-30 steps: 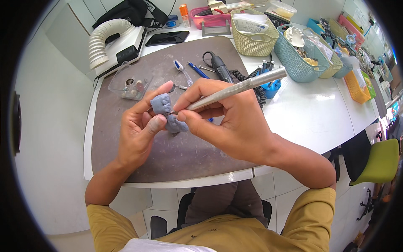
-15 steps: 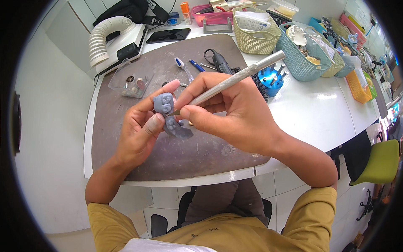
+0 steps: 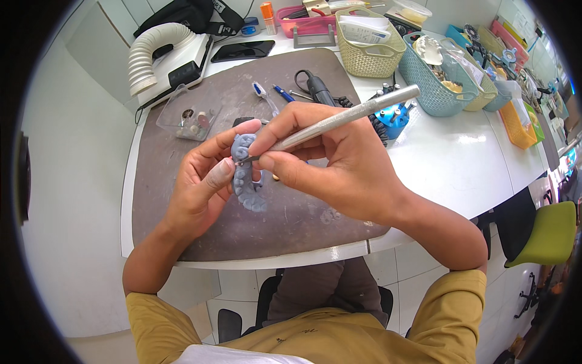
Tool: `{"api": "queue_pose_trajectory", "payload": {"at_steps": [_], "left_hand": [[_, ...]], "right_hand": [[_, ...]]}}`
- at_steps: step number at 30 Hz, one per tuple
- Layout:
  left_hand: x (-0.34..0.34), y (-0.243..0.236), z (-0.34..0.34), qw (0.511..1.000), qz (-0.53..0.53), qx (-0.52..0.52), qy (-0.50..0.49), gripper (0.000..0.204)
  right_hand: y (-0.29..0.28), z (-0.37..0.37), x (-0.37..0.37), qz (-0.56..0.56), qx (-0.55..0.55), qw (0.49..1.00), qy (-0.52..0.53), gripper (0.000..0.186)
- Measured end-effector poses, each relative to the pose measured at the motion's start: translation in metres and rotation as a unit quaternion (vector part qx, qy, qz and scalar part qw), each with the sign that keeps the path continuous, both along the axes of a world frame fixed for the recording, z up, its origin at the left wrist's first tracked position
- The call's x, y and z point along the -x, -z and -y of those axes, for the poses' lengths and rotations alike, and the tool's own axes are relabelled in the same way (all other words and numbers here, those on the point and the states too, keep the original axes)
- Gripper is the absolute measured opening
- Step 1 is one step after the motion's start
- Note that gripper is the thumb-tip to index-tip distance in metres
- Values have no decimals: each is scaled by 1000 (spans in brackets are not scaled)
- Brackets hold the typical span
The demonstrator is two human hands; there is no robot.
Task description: The person refines dental prosthetics by using a dental drill to grind a single tooth crown and then using a precision blade to scrape and carve a grey dental bridge model.
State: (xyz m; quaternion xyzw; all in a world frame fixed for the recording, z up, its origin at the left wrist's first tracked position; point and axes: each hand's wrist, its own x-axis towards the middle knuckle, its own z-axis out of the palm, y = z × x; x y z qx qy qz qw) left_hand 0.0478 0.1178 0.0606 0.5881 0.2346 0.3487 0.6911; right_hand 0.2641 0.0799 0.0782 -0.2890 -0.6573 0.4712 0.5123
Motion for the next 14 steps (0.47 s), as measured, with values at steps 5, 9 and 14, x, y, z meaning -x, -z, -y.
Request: {"api": "queue_pose_trajectory", "payload": {"at_steps": [5,9,14], "left_hand": [[-3,-3,4,999,29,25,-5,54],[-3,-2,3,998,55,0,-41,54],[2,3,-3,992,86,13,-88,49]], "right_hand": [[-4,3,0,-55,25,998,-10,12],[-10,2,-6,7,-27,996,86,18],[-19,3,-14,125,0,987,103,21]]}}
